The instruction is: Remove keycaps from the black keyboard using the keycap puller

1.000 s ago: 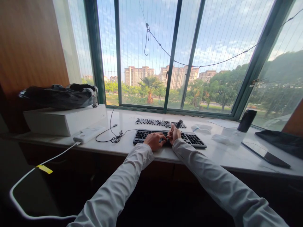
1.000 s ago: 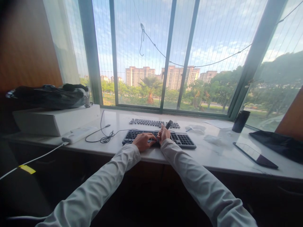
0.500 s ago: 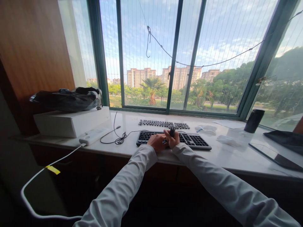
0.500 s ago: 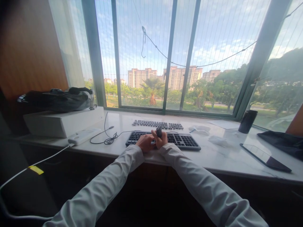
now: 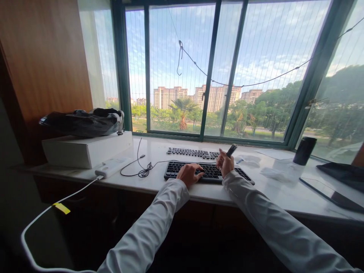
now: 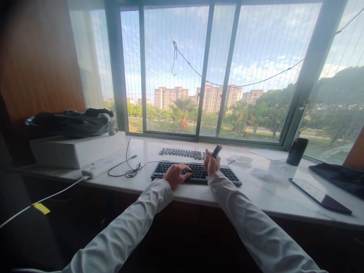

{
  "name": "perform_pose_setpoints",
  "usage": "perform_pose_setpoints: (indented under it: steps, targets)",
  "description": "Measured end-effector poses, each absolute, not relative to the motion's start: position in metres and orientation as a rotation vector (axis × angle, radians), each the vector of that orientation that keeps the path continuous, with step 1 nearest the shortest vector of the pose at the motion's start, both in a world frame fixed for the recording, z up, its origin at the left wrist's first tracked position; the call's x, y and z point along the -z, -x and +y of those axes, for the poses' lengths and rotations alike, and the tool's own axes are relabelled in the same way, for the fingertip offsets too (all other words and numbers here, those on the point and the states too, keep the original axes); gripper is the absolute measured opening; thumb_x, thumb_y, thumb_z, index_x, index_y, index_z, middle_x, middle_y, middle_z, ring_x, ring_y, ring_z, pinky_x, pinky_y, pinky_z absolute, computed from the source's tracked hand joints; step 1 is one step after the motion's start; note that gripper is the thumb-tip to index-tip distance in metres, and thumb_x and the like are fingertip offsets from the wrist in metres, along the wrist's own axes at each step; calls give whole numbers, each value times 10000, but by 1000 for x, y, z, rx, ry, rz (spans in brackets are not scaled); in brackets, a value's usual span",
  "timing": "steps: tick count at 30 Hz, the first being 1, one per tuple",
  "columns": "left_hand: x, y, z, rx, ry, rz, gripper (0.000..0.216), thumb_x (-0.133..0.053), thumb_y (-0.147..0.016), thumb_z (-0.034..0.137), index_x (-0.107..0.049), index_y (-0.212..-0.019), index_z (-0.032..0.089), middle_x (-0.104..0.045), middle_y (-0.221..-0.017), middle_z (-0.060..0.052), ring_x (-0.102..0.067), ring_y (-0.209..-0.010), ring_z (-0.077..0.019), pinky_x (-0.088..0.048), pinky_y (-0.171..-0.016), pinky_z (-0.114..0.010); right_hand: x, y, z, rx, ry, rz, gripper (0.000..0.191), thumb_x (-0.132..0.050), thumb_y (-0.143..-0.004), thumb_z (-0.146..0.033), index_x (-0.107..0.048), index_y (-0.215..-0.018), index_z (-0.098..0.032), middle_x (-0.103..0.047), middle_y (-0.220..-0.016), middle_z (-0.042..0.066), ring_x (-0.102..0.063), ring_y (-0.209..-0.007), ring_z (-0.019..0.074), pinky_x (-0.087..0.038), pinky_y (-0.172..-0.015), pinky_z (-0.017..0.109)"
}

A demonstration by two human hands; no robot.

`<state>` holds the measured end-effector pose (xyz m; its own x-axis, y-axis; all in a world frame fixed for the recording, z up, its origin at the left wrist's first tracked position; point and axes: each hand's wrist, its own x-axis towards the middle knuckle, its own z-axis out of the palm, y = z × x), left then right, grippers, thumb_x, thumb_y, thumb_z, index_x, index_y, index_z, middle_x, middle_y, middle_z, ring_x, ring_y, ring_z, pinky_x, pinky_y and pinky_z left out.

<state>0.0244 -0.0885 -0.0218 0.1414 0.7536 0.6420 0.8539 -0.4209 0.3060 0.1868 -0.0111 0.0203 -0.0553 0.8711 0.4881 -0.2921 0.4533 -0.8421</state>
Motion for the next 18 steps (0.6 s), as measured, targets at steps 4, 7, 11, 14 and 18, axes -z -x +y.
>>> perform_pose_setpoints:
  steps: [4, 7, 11, 14, 18]
  targets:
    - [22, -24, -88, 1215, 2222, -1620, 175, -626, -803, 349, -655, -897, 204, -701, -932, -27, -646, -875, -179, -491, -832, -292, -35, -220, 11, -265, 983, -1773, 458, -531, -790, -536, -478, -499, -187, -451, -439, -1, -438, -464, 124, -317, -488, 262]
    - [21, -23, -88, 1247, 2189, -1629, 144, -641, -796, 322, -640, -877, 203, -700, -911, -17, -646, -869, -175, -490, -838, -291, -45, -239, 23, 286, 1190, -2050, 300, -519, -807, -437, -678, -718, -198, -647, -650, 47, -572, -647, 182, -343, -595, 276]
    - [18, -24, -89, 1288, 2138, -1692, 132, -648, -796, 304, -644, -903, 226, -708, -906, 7, -657, -854, -162, -494, -841, -284, -44, -256, 33, 518, 1399, -2212, 290, -516, -806, -383, -705, -993, -267, -715, -865, 61, -627, -840, 219, -364, -685, 286]
    - [15, -25, -92, 1332, 2107, -1694, 147, -622, -824, 319, -657, -936, 232, -717, -891, 8, -665, -847, -163, -495, -833, -283, -28, -265, 42, 475, 1517, -2120, 323, -462, -849, -387, -718, -996, -254, -717, -867, 92, -639, -854, 230, -364, -691, 298]
    - [10, -27, -98, 1330, 2073, -1640, 222, -591, -851, 363, -660, -1023, 241, -718, -894, 11, -664, -812, -148, -493, -821, -263, -6, -271, 55, 435, 1530, -2086, 326, -456, -853, -379, -732, -959, -241, -715, -853, 111, -648, -836, 247, -373, -697, 315]
